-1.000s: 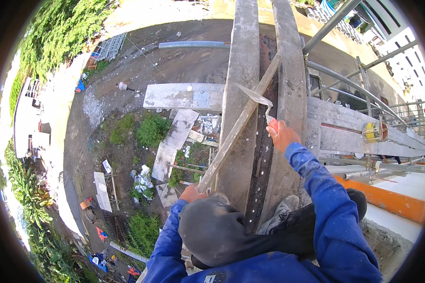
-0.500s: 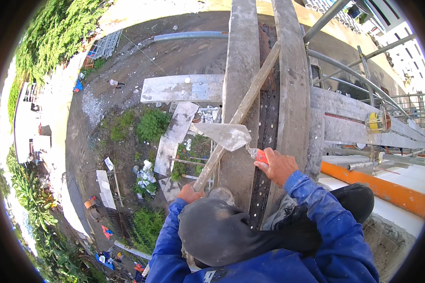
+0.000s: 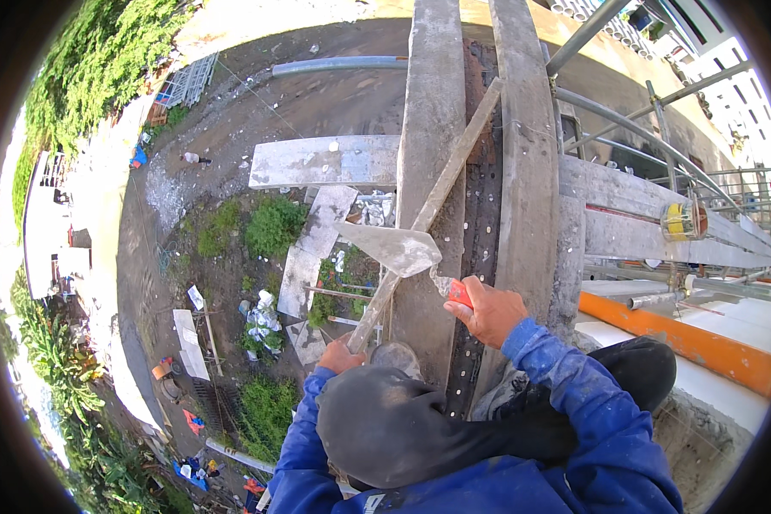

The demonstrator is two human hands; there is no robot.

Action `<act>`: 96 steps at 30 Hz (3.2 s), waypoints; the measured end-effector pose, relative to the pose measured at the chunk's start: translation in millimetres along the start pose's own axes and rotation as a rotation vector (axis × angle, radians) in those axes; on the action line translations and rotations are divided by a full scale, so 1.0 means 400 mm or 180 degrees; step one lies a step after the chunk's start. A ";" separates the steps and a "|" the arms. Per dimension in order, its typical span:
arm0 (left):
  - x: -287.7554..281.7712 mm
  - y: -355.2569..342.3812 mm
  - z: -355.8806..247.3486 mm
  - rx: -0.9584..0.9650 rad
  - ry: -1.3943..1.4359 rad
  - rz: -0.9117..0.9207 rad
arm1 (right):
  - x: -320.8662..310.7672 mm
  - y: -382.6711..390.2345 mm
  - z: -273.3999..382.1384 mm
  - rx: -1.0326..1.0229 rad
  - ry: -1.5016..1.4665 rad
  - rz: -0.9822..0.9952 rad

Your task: The person uses a trowel to smooth wet concrete on a construction beam. They repeatedly scrape and level the surface along the beam's length, working from a high vantage point on scaffolding.

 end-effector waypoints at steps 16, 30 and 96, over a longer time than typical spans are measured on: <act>0.012 0.028 -0.023 -0.0059 0.0005 -0.0168 | 0.038 -0.002 -0.033 0.0422 -0.0024 0.0119; 0.019 0.060 -0.082 0.0080 0.0187 -0.0086 | 0.056 -0.013 -0.076 0.0752 0.0046 0.0309; 0.035 -0.068 -0.075 0.0052 -0.0680 0.0140 | 0.095 0.028 -0.059 0.0527 0.0267 -0.0101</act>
Point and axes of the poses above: each hand's wrist, its own y-axis away from the middle knuckle, its own x-axis out of the palm, z = x × y, the point moved 4 cm from there along -y, towards the middle knuckle, and after that the axes turned 11 degrees about z, right-handed, at the moved point
